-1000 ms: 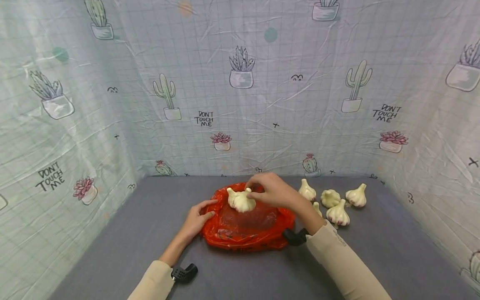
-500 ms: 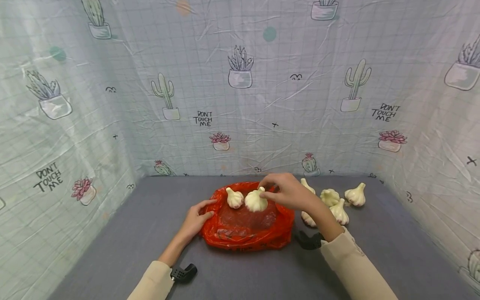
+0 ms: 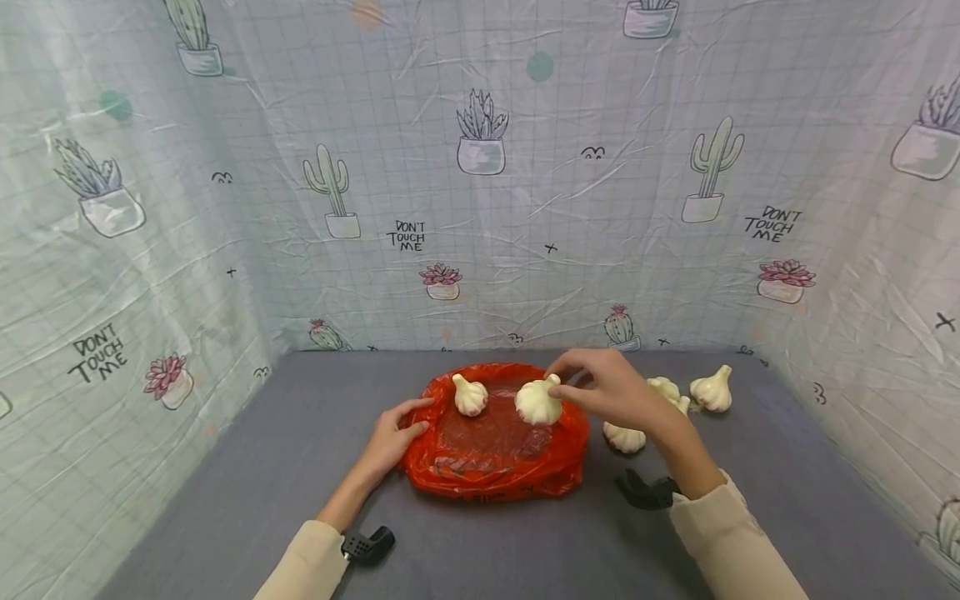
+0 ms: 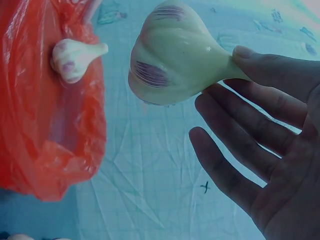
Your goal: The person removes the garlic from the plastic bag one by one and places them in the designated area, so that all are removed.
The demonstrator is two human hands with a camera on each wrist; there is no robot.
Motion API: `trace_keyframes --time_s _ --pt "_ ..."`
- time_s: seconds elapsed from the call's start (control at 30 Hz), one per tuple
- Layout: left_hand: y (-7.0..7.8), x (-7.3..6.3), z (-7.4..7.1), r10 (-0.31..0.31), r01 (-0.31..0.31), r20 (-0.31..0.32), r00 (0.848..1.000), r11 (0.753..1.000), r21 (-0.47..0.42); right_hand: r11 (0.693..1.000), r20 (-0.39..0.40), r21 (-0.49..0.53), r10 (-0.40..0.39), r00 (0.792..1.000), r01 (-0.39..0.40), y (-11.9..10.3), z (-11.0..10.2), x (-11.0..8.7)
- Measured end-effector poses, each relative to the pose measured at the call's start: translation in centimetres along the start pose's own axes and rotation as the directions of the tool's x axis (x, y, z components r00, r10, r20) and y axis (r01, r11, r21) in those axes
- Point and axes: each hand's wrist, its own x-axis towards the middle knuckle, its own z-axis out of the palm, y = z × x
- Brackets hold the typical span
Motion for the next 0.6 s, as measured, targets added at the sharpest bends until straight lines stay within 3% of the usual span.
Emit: trace_keyframes --time_s 0.33,0.6 --pt "-0.8 0.2 -0.3 0.018 -0.018 -0.011 1.000 1.000 0.022 1.000 -0.012 0.004 0.003 1.000 -0.003 0.7 -0.8 -0.9" --pt "-0.6 0.4 -0.3 0.013 -0.013 0.002 1.000 1.000 0.015 0.997 -0.026 -0.031 0.067 0.997 -0.068 1.1 -2.4 -1.8"
